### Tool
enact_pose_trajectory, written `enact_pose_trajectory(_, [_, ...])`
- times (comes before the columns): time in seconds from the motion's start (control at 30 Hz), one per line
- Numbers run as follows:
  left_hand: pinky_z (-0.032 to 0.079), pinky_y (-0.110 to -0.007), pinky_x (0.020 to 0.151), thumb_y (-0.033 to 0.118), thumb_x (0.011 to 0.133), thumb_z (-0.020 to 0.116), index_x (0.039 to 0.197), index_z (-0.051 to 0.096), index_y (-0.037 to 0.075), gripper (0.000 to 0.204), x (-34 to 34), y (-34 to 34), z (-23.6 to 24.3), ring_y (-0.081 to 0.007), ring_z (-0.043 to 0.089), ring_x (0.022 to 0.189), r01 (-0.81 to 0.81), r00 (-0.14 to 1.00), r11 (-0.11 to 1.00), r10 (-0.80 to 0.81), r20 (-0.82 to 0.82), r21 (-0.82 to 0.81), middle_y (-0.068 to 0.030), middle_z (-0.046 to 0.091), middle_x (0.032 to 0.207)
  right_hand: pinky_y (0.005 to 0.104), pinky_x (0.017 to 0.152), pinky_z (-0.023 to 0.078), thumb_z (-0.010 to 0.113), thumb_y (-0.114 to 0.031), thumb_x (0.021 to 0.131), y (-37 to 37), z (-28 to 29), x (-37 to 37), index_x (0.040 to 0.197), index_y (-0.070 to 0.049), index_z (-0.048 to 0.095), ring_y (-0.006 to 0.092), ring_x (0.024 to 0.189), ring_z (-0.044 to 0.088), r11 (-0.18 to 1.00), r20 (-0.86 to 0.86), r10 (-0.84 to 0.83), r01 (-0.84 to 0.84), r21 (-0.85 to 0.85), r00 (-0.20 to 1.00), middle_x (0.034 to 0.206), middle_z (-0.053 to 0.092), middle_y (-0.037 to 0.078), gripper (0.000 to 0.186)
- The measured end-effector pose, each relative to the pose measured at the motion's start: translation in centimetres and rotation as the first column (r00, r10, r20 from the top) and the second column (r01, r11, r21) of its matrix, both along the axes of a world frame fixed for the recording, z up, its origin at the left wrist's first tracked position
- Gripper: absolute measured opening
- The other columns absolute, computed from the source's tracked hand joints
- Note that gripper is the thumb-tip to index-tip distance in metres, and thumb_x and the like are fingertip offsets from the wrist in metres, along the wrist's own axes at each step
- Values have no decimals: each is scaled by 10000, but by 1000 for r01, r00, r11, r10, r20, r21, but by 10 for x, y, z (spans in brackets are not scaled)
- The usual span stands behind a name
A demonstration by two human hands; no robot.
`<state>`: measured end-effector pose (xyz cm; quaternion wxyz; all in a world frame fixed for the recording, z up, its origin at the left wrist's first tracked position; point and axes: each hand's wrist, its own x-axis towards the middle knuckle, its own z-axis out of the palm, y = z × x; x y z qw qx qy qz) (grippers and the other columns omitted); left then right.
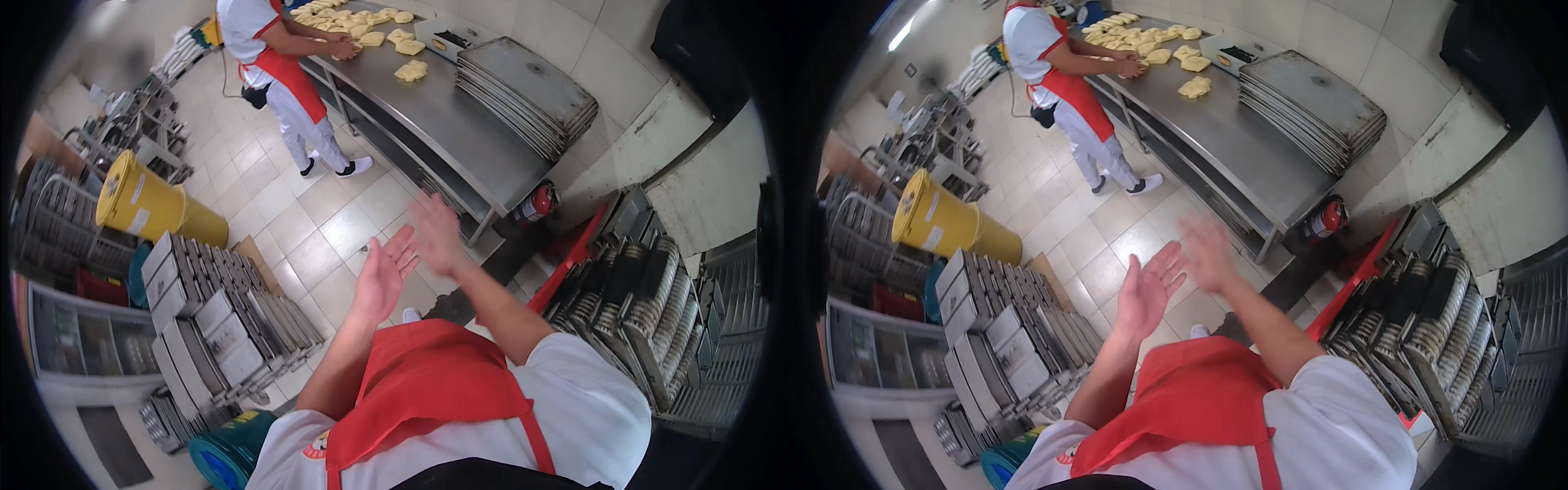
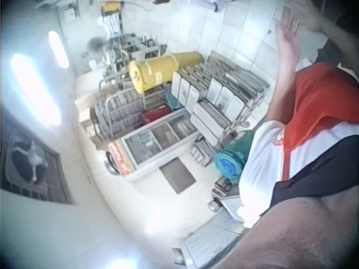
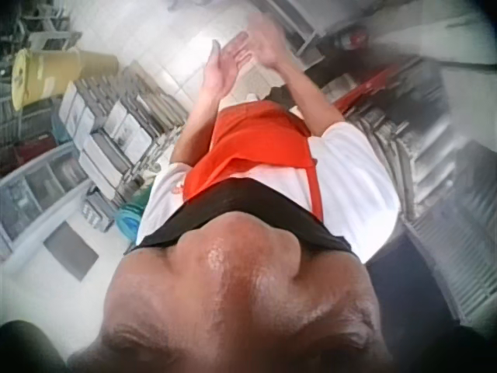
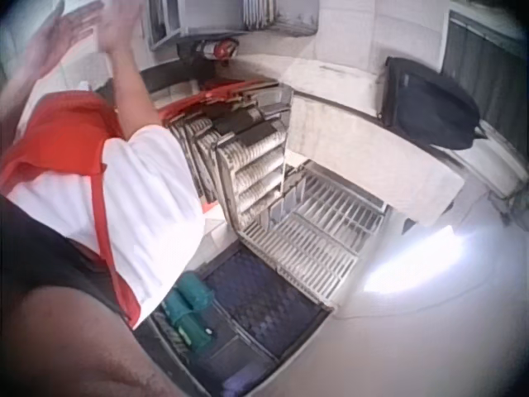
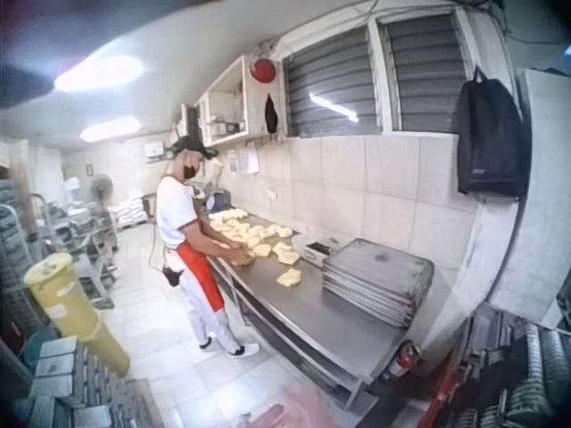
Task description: The person places trays of dough into an oven, then retrieves dough pieces from a counter, flattens them, adds raisins, and rolls them into loaves before placing them on trays.
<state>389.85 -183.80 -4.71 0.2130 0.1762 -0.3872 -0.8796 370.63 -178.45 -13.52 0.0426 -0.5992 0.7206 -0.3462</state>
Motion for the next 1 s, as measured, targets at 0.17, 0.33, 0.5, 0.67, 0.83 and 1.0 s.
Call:
enact_pose_trajectory(0.17, [433, -408, 1163, 135, 1003, 699, 1489, 552, -23, 532, -97, -176, 13, -330, 609, 1369, 4, 942, 486, 291, 166, -874, -187, 613, 1506, 452, 1253, 342, 627, -375, 1045, -100, -18, -166, 1557, -28, 490, 438, 1511, 394, 870, 97, -493, 490, 54, 865, 1689, 367, 209, 634])
enact_pose_trajectory(0.33, [472, -459, 1116, 175, 984, 697, 1450, 549, -29, 530, -252, -349, -27, -431, 592, 1304, 39, 953, 266, 281, 116, -963, -245, 601, 1424, 541, 1266, 281, 598, -394, 1045, -183, -76, -231, 1577, -70, 475, 424, 1545, 338, 683, -267, -637, 690, 240, 723, 1690, 372, 173, 634])
enact_pose_trajectory(0.5, [323, -561, 1231, 173, 942, 712, 1526, 476, -5, 654, -415, -482, -87, -461, 379, 1493, 183, 938, -109, 317, 140, -977, -231, 412, 1612, 591, 1255, 255, 642, -391, 1000, -212, -70, -240, 1581, -102, 476, 418, 1547, 336, 601, -347, -665, 750, 276, 661, 1678, 404, 130, 670])
enact_pose_trajectory(0.67, [232, -609, 1267, 268, 973, 695, 1528, 504, 82, 616, -525, -560, -135, -477, 304, 1517, 290, 943, -390, 273, 191, -874, -213, 381, 1613, 576, 1254, 266, 679, -416, 951, -224, -58, -237, 1538, -120, 540, 390, 1551, 352, 557, -258, -723, 761, 333, 641, 1647, 467, 89, 672])
enact_pose_trajectory(0.83, [382, -557, 1183, 304, 1024, 649, 1539, 493, 202, 548, -597, -612, -137, -413, 484, 1396, 530, 843, -388, 140, 520, -754, -192, 521, 1498, 571, 1204, 322, 722, -316, 922, -248, -56, -251, 1410, -94, 634, 401, 1443, 470, 493, -243, -801, 833, 252, 548, 1551, 551, 118, 543])
enact_pose_trajectory(1.0, [443, -436, 1149, 309, 1123, 503, 1580, 448, 154, 486, -578, -606, -56, -324, 568, 1344, 178, 972, 828, -64, 227, -532, -172, 643, 1391, 433, 1107, 460, 665, -204, 1037, -386, -28, -273, 1378, -55, 660, 336, 1303, 606, 709, 468, -653, 698, 101, 596, 1448, 609, 167, 372])
